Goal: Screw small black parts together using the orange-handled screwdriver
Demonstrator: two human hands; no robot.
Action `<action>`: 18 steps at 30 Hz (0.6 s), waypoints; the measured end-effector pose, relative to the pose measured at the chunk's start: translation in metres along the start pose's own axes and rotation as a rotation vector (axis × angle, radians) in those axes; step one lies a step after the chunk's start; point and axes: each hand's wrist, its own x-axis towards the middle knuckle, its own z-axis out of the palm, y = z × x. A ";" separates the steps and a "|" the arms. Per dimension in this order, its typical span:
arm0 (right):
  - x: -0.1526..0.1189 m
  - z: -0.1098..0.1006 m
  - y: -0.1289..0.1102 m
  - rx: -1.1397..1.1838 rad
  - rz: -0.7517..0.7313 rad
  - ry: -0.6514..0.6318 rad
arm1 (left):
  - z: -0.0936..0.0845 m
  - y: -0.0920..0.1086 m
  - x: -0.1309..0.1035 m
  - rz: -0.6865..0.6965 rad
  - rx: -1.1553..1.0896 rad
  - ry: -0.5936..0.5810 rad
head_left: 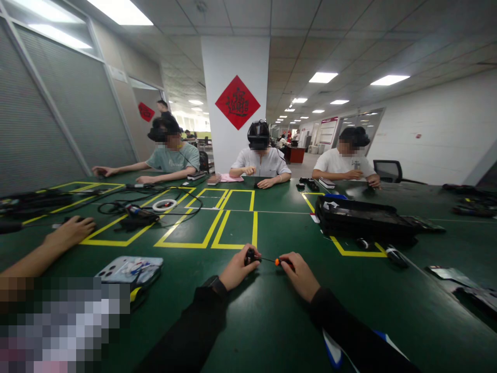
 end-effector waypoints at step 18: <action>-0.001 0.000 -0.003 -0.017 -0.013 -0.029 | -0.001 0.001 0.000 -0.013 -0.036 0.014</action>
